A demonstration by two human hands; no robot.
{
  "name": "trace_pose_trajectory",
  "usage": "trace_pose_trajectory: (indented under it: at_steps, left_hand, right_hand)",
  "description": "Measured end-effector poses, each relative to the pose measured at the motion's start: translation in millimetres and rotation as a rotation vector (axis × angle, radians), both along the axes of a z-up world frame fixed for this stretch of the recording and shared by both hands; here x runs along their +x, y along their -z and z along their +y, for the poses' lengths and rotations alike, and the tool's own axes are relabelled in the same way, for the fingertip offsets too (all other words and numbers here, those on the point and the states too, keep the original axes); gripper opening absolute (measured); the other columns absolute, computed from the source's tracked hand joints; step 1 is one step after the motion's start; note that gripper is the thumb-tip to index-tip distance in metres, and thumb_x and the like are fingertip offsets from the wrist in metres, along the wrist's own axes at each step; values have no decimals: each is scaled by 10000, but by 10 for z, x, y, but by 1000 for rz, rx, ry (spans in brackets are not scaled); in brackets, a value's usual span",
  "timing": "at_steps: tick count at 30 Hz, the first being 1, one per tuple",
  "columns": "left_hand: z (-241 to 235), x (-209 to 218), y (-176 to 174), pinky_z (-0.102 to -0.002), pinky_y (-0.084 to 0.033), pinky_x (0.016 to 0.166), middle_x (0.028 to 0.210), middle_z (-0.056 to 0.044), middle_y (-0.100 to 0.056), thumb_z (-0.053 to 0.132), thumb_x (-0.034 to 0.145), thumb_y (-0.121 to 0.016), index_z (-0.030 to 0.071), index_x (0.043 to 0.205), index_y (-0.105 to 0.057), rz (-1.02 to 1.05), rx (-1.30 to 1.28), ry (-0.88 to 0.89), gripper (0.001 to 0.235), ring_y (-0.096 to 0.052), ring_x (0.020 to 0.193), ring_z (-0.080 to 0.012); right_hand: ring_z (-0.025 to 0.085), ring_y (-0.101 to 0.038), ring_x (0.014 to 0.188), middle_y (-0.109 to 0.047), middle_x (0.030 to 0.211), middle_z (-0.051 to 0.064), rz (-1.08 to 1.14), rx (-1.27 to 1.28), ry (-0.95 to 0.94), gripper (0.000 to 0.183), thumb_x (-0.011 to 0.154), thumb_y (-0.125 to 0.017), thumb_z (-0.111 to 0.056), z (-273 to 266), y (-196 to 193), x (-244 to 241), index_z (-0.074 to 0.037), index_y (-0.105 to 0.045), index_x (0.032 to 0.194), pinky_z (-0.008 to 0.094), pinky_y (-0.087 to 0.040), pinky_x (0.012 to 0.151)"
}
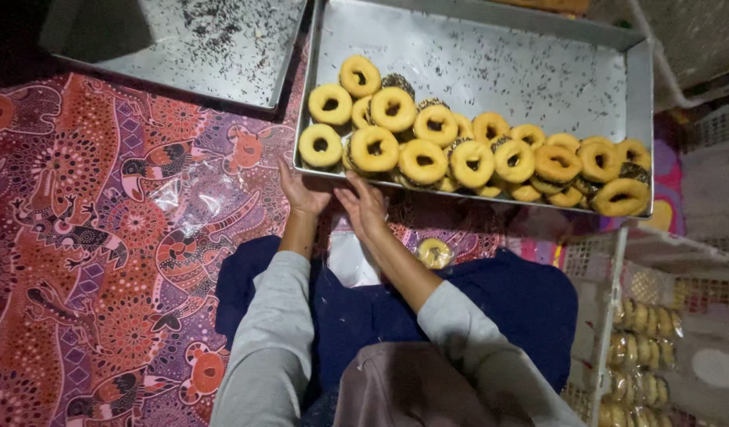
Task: The person sits on a patterned mat and repeatedly picks donuts from a metal tray, places them into small clear plastic bags, and sets the packaged donuts into a white plastic crate. The person handles both plain and chocolate-sprinkled donuts.
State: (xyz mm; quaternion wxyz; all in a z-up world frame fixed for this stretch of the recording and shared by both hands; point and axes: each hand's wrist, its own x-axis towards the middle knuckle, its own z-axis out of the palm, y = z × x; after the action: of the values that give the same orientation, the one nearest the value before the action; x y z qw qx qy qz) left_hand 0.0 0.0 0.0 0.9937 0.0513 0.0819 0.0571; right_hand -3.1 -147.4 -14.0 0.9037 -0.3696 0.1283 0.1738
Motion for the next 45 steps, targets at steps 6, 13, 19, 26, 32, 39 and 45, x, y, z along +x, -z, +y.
trace_pose_trajectory:
  at_steps: [6,13,19,26,32,39,45]
  left_hand:
    - [13,68,479,-510,-458,1145,1500,-139,-566,591,1061,-506,91,1508,-509,100,-73,-147,670,-561,1334,-350]
    - [252,37,1010,-453,-588,819,1128,-191,-701,737,892,-507,29,1252,-597,-60,101,133,798,-704,956,-338]
    - [202,-458,1217,-366,-564,590,891,-157,-733,417,967,-652,61,1065,-713,509,1077,62,374,-708,706,-250]
    - [-590,-811,1083,-492,-548,718,900,-194,-716,205,880,-676,57,949,-653,191,2329,220,165,-698,853,-401]
    - [-1022,-1090,1293,-541,-548,693,1127,-249,-630,188,1024,-555,15,1152,-557,252,2466,335,216,-683,824,-447]
    - [-954,-1069,1248,-528,-557,732,972,-206,-691,167,917,-595,87,933,-679,224,2596,489,117,-701,842,-404]
    - [-1113,-1303,183,-513,-546,792,1010,-176,-704,59,925,-617,67,1017,-666,47,2480,327,105,-689,940,-415]
  right_hand:
    - [325,-650,1100,-686,1175,152,18,31,27,209,955,-738,-116,365,300,30,35,-699,1095,455,-585,962]
    - [324,-633,1205,-647,1300,215,-13,149,-249,256,1036,-715,-104,370,126,142,71,-678,1220,433,-517,1046]
    - [224,-691,1102,-683,1306,148,35,-378,-341,333,988,-648,-92,-1385,-214,-151,7,-578,1298,348,-569,971]
    - [303,-743,1037,-770,1217,180,-46,-1521,-410,356,1054,-605,-320,-2835,-580,-201,-69,-670,1298,401,-568,923]
    - [495,-377,1369,-410,1517,294,-995,-1916,-843,951,597,-931,-439,-2433,-296,-740,-150,-537,1413,614,-308,1035]
    - [498,-434,1362,-417,1512,326,-879,-1662,-536,942,733,-897,-428,-2491,-405,-578,-100,-470,1505,567,-367,1092]
    - [391,-595,1242,-587,1367,240,-719,-1278,-365,698,894,-824,-333,-1672,-296,-560,-58,-517,1457,449,-502,1029]
